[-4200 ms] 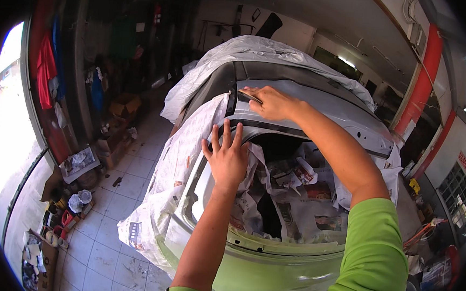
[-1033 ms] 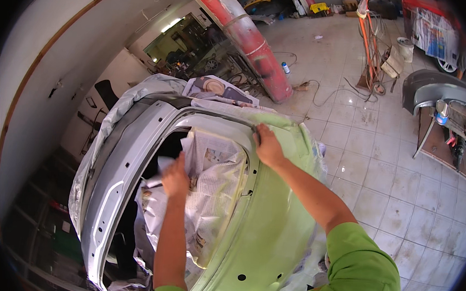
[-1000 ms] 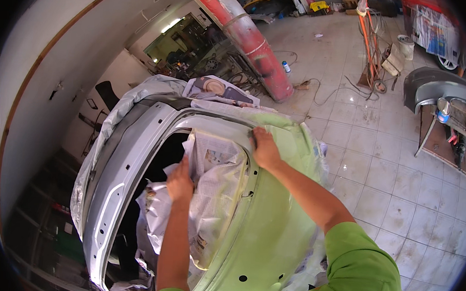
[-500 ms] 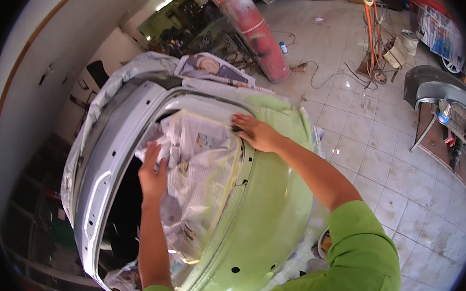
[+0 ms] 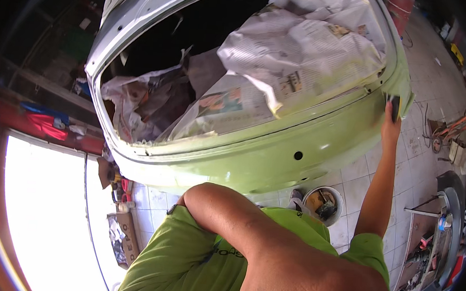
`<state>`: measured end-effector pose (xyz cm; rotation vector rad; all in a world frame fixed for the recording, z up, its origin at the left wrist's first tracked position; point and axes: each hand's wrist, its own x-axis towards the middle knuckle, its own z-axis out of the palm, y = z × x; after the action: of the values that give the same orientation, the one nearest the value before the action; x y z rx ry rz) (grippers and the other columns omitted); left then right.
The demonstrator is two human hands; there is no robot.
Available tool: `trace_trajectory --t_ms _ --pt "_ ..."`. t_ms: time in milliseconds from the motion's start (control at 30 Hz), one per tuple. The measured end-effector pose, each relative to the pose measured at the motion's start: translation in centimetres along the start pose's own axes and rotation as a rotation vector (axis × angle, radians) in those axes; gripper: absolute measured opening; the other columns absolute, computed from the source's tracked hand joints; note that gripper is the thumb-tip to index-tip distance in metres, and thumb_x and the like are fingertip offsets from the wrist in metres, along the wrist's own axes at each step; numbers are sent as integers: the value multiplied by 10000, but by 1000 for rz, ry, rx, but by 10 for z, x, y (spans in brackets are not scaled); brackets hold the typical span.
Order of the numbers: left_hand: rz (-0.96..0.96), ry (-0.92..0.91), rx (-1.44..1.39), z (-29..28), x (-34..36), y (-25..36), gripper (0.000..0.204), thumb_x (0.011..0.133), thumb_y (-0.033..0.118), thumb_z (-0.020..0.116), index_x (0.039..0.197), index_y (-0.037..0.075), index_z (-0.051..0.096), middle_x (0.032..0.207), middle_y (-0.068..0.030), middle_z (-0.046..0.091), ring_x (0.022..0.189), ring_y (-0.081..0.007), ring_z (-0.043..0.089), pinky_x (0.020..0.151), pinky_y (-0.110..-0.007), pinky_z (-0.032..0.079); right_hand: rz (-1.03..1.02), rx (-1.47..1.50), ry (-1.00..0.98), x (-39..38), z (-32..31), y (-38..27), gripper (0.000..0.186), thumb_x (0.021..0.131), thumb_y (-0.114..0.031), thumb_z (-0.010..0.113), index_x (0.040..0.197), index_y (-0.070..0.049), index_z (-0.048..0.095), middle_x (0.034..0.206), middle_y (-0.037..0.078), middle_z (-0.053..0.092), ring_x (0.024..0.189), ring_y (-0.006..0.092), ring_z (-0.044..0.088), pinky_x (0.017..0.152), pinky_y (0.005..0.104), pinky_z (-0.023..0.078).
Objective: The person sands a light green car hood with a sanding block and sandpaper, repeatedly dipping the block into a bucket of water. The person also removes newspaper masking from the hood and uses a scraper tool on the surface.
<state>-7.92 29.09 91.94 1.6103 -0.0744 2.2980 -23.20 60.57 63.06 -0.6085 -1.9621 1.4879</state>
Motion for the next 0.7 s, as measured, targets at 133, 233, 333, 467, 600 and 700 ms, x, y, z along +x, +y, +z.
trace_trajectory --t_ms 133,233,333,467,600,700 --pt "126 -69 -82 38 -9 37 282 1020 146 650 1251 -15 667 1144 -156 695 977 -245 703 814 -357 566 273 213 261 -108 -40 86 743 938 -528 741 1385 45 583 1295 131 658 1158 230 620 1040 372 462" --pt "72 116 -147 74 -22 118 221 1021 151 664 1165 -11 709 1035 -92 708 883 -171 695 740 -291 549 416 201 374 -184 -64 123 694 943 -515 738 1324 50 607 1221 117 678 1057 225 657 943 366 521" --pt "-35 159 -221 103 -58 143 280 1043 197 630 1204 -24 689 1076 -111 702 901 -206 698 761 -311 554 501 138 366 -241 -75 126 668 954 -501 728 1316 48 610 1215 119 678 1032 225 670 892 364 560" --pt "-219 -15 150 86 -115 214 130 1002 98 652 972 0 731 949 -151 704 860 -297 691 725 -397 536 560 194 327 -308 -66 130 624 970 -487 709 1341 5 610 1212 112 676 1024 226 672 855 380 578" --pt "-538 204 1042 58 -184 304 176 860 -99 736 1020 -29 757 1005 -157 729 874 -222 711 764 -339 578 692 76 168 -387 -75 144 575 978 -488 695 1335 -47 604 1135 95 683 976 232 663 834 408 570" --pt "-307 548 2062 14 -241 397 306 836 -73 745 1132 6 728 1115 -126 746 1017 -267 717 838 -354 568 768 12 144 -426 -83 149 518 980 -494 689 1281 -78 620 1123 84 687 989 230 665 829 426 563"
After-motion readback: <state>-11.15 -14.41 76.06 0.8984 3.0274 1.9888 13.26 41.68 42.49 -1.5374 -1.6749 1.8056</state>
